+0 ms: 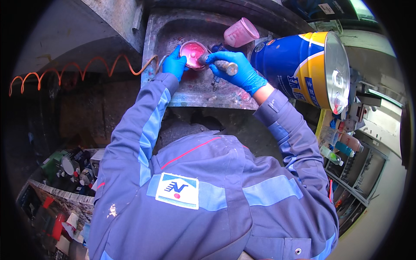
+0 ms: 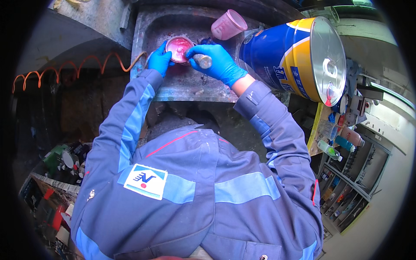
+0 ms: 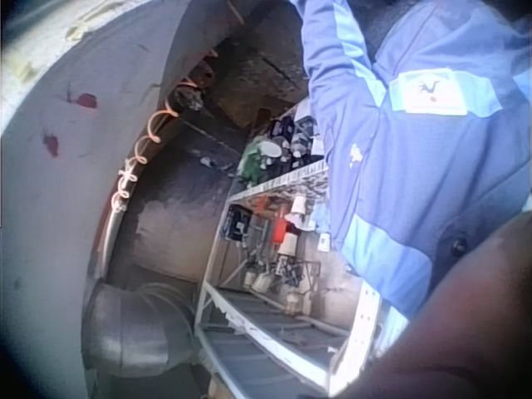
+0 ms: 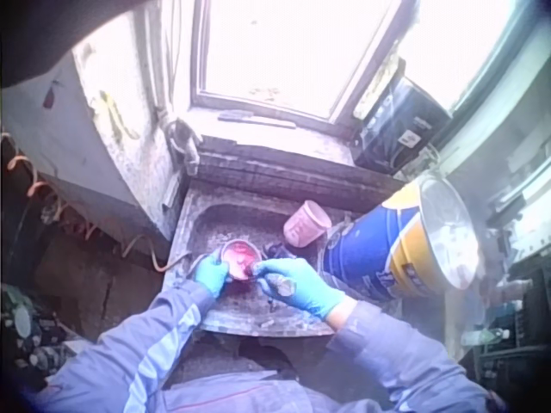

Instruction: The person mixes pink paint in a small container using a brush, then pours the paint into a spray gun cup. They wipe the cup with a cloth and handle a white cup and a large paint can during the process.

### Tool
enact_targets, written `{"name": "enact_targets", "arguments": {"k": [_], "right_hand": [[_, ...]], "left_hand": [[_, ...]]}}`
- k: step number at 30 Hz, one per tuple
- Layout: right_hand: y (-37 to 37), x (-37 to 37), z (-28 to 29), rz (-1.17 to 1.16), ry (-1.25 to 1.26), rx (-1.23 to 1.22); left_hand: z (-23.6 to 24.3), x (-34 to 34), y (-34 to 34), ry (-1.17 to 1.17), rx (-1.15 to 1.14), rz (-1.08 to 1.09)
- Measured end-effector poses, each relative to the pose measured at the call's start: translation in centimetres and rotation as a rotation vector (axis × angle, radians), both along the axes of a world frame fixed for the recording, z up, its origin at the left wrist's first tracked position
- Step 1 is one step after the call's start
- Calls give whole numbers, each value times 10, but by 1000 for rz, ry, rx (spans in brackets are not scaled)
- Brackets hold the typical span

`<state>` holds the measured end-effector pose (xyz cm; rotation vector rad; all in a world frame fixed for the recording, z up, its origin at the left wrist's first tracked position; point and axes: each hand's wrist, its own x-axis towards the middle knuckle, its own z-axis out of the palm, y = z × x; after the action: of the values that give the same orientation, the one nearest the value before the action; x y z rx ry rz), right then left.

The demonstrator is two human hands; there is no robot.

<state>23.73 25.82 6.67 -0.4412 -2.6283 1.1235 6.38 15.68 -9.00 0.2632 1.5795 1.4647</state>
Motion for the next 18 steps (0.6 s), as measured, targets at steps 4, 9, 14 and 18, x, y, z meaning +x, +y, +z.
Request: {"name": "enact_targets", "arguments": {"k": [4, 9, 14, 18], "right_hand": [[10, -10, -5, -62, 29, -181], [30, -13, -30, -284, 128, -649], [31, 2, -32, -297, 143, -357], [16, 7, -25, -306, 53, -456]], "left_hand": [[-1, 1, 3, 15, -5, -12], [-11, 6, 1, 10, 0, -100], [-22, 11, 0, -38, 57, -20], [-22, 18, 5, -82, 112, 38]]}}
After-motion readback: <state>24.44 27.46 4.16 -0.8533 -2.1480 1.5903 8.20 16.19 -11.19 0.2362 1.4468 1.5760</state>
